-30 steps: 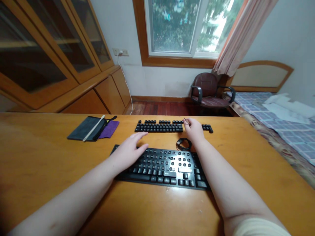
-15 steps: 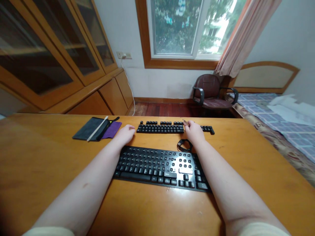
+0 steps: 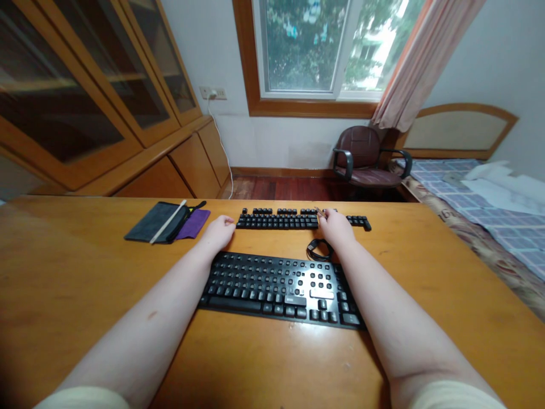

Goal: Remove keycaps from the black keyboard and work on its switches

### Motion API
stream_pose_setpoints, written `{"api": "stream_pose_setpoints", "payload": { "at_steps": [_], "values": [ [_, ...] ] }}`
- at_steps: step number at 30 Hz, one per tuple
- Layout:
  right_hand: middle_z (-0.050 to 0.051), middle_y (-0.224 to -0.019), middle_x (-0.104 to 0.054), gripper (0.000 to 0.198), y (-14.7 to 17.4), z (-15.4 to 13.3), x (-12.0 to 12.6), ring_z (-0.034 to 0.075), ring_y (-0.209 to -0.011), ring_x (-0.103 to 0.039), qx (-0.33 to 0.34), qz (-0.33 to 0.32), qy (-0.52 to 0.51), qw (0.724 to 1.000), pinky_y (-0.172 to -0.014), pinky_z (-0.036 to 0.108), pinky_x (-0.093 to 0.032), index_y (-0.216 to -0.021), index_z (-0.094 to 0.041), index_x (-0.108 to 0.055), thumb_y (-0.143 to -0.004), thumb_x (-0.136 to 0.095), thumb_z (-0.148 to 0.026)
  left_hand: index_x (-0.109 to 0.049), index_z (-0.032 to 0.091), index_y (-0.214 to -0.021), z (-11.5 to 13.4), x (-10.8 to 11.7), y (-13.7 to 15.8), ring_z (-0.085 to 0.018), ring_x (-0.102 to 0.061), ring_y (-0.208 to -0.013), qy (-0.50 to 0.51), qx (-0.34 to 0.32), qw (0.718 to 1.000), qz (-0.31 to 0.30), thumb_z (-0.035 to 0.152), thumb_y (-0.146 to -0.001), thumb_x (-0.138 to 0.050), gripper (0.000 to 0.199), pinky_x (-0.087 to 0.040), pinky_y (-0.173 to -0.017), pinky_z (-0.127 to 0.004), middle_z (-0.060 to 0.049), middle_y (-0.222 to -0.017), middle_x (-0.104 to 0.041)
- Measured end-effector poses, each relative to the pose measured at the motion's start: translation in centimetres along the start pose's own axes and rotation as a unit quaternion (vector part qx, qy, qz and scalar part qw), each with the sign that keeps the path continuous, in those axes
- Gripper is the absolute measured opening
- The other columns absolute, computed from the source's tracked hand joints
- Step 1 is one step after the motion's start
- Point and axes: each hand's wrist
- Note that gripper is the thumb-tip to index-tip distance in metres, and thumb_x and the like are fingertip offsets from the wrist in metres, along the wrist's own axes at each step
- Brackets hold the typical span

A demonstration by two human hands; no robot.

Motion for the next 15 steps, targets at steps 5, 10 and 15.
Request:
{"api": "stream_pose_setpoints", "payload": {
  "at_steps": [5, 10, 15],
  "values": [
    [0.011, -0.08, -0.067, 0.041, 0.06, -0.08, -0.03, 0.022, -0.074, -0.06, -0.002, -0.002, 0.008, 1.0, -0.059, 0.027, -0.035, -0.086, -0.017, -0.062, -0.09, -0.034, -0.047, -0.059, 0.016, -0.101, -0.07, -0.18, -0.16, -0.023, -0.06, -0.103, -0.008, 0.001, 1.0, 0.007, 0.023, -0.078, -0.048, 0.026, -0.044, -0.087, -0.03, -0.011, -0.107, -0.066],
    [0.011, -0.08, -0.067, 0.041, 0.06, -0.05, -0.08, 0.022, -0.074, -0.06, -0.003, 0.004, 0.001, 1.0, -0.059, 0.027, -0.035, -0.087, -0.017, -0.061, -0.09, -0.034, -0.048, -0.059, 0.016, -0.102, -0.16, -0.31, -0.24, -0.023, -0.061, -0.101, -0.011, 0.001, 1.0, 0.008, 0.023, -0.078, -0.048, 0.027, -0.044, -0.086, -0.029, -0.01, -0.105, -0.066],
    [0.01, -0.08, -0.067, 0.039, 0.09, -0.06, -0.1, 0.022, -0.074, -0.06, 0.001, 0.005, -0.002, 1.0, -0.059, 0.027, -0.036, -0.085, -0.018, -0.06, -0.089, -0.035, -0.047, -0.059, 0.016, -0.102, -0.13, -0.24, -0.17, -0.023, -0.061, -0.101, -0.01, -0.002, 1.0, 0.01, 0.023, -0.078, -0.048, 0.027, -0.044, -0.086, -0.029, -0.011, -0.106, -0.066]
  ]
}}
Point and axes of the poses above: each hand's wrist, its own y-axis away from the middle knuckle, its own x-axis out of the back of the hand, z = x × y
